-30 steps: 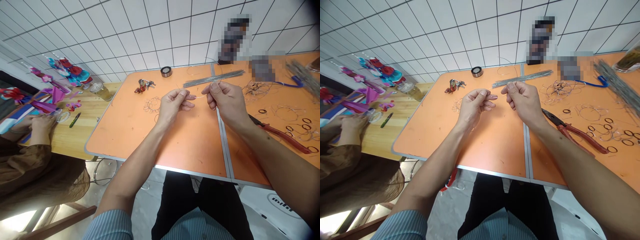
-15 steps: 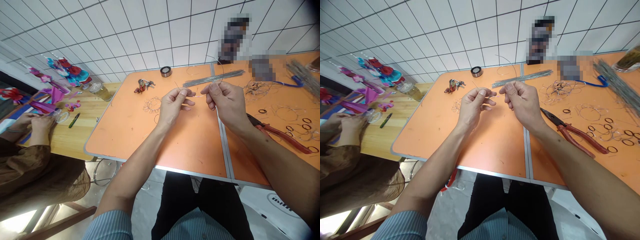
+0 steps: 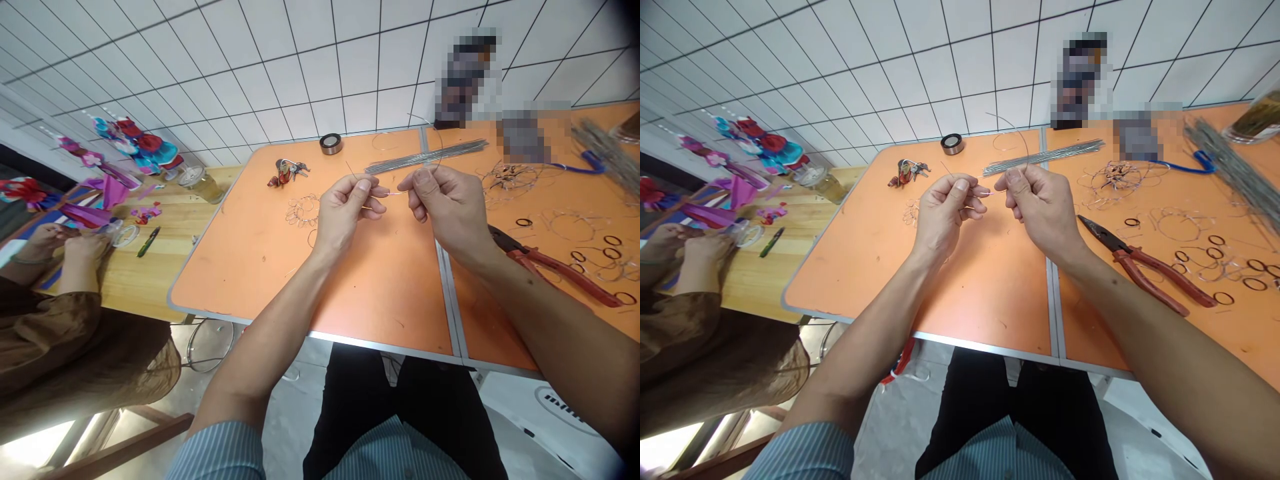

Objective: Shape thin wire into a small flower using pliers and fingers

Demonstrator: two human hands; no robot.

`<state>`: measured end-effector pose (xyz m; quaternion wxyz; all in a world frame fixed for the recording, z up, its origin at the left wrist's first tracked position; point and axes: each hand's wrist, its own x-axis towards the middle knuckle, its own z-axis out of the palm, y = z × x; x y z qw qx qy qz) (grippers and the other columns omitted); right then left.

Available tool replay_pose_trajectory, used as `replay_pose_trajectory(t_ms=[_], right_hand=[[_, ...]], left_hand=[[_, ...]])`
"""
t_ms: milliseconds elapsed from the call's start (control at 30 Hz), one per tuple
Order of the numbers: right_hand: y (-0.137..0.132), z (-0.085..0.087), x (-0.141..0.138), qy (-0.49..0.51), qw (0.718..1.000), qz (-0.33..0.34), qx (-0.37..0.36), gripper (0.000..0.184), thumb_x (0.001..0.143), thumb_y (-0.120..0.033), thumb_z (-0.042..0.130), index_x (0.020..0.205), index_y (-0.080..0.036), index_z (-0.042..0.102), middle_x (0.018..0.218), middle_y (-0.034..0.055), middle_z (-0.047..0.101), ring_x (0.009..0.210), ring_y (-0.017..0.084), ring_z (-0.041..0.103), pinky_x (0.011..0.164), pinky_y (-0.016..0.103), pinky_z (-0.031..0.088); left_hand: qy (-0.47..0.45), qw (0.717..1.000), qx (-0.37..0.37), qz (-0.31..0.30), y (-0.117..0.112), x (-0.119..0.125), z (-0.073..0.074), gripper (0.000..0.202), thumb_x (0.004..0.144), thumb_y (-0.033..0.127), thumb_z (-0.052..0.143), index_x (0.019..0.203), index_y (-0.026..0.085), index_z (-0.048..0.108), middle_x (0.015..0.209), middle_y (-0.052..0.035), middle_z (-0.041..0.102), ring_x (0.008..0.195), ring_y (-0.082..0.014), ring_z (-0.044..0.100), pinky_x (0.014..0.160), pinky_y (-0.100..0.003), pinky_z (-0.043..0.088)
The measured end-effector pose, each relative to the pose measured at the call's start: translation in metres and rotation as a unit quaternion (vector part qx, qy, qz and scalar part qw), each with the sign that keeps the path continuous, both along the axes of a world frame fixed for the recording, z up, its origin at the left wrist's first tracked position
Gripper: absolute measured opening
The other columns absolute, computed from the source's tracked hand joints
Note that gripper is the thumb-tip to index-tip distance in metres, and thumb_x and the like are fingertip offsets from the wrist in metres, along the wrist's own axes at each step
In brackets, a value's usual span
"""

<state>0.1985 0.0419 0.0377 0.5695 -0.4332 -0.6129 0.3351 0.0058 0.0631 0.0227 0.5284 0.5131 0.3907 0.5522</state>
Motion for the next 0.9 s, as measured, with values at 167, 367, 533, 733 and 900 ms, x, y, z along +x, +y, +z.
replay_pose_trajectory(t_ms=[167, 367, 533, 733, 900], right_hand=[[-0.0037, 0.0050, -0.0019, -0.002, 1.000, -0.007, -0.026, 0.057, 0.107, -0.080, 0.076, 0.084, -0.028, 0.072, 0.076, 0.0022, 0.065, 0.062, 0.017, 0.056, 0.056, 0.034, 0.046], [-0.0041, 0.0059, -0.0027, -0.004, 1.000, -0.007, -0.021, 0.059, 0.106, -0.083, 0.076, 0.085, -0.028, 0.073, 0.075, 0.0024, 0.066, 0.062, 0.018, 0.055, 0.058, 0.034, 0.045], [-0.0011, 0.0018, -0.0010, -0.006, 1.000, -0.001, -0.028, 0.054, 0.107, -0.078, 0.079, 0.086, -0.028, 0.075, 0.076, 0.0019, 0.067, 0.062, 0.017, 0.055, 0.056, 0.033, 0.047], [0.0035, -0.0031, -0.0050, 0.008, 0.998, 0.020, -0.055, 0.025, 0.104, -0.039, 0.094, 0.090, -0.026, 0.078, 0.080, -0.0003, 0.072, 0.061, 0.014, 0.059, 0.056, 0.031, 0.052], [0.0009, -0.0017, -0.0095, -0.008, 0.996, 0.028, -0.082, 0.021, 0.100, -0.026, 0.095, 0.086, -0.026, 0.079, 0.079, -0.0003, 0.073, 0.060, 0.014, 0.061, 0.057, 0.032, 0.052]], left_hand=[[0.019, 0.999, -0.023, 0.010, -0.0032, 0.0010, 0.0043, 0.039, 0.110, 0.063, 0.079, 0.113, 0.023, 0.078, 0.116, -0.0089, 0.092, 0.086, -0.0142, 0.084, 0.077, -0.025, 0.066], [0.015, 0.999, -0.029, 0.015, -0.0041, 0.0016, 0.0054, 0.038, 0.108, 0.062, 0.082, 0.113, 0.024, 0.079, 0.114, -0.0087, 0.092, 0.086, -0.0144, 0.084, 0.077, -0.026, 0.066], [0.023, 0.999, -0.029, 0.021, -0.0037, 0.0015, 0.0045, 0.039, 0.108, 0.063, 0.081, 0.113, 0.024, 0.081, 0.111, -0.0084, 0.092, 0.085, -0.0150, 0.084, 0.077, -0.026, 0.066], [0.024, 0.999, -0.021, 0.025, -0.0021, 0.0004, 0.0018, 0.037, 0.105, 0.060, 0.085, 0.109, 0.024, 0.085, 0.108, -0.0075, 0.090, 0.082, -0.0134, 0.080, 0.077, -0.027, 0.066], [0.048, 0.998, -0.031, 0.029, -0.0026, 0.0036, -0.0017, 0.033, 0.105, 0.057, 0.087, 0.105, 0.024, 0.087, 0.101, -0.0041, 0.085, 0.079, -0.0120, 0.077, 0.073, -0.024, 0.062]])
